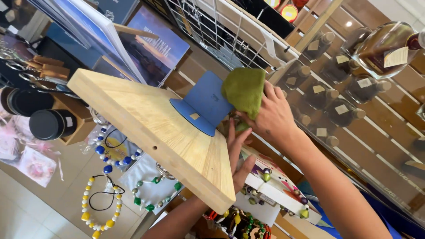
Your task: Cleaning and dusting various merchandise and shelves in a retail environment.
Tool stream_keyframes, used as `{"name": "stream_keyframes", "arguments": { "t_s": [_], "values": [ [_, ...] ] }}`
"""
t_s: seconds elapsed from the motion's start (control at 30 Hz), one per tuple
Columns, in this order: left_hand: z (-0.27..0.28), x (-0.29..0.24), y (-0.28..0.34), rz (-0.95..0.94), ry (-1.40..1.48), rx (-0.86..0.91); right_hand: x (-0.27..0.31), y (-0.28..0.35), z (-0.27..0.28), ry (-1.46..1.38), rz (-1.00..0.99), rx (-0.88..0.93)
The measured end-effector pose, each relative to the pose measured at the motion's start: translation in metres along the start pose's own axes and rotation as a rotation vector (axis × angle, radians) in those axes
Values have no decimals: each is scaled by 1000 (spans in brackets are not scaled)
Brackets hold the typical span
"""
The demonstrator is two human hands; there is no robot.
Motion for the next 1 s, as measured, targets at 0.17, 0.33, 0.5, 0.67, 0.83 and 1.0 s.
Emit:
{"name": "stream_keyframes", "arguments": {
  "t_s": [0.17,0.33,0.5,0.67,0.83,1.0],
  "values": [
    [-7,23,6,-61,-180,-117,-11,44,8,66,-14,69],
    [8,4,17,-76,-315,-37,-2,56,-1,52,97,174],
    [-4,21,28,-38,-127,37,7,48,1,-10,49,32],
    [-7,24,38,-33,-84,36,17,38,-4,-116,189,169],
    [9,17,19,-52,-167,-24,12,13,24,-145,114,24],
    [14,5,15,7,-294,-43,28,-42,9,-79,135,-15]
  ]
}}
Point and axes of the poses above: each hand's wrist, its own y-axis away from the middle knuckle, its own z-axis out of the back of the hand, x = y × z, the point moved 1 cm from there along -y, towards the middle knuckle, and after that the axes turned 12 degrees about -y, right-handed, at the moved point
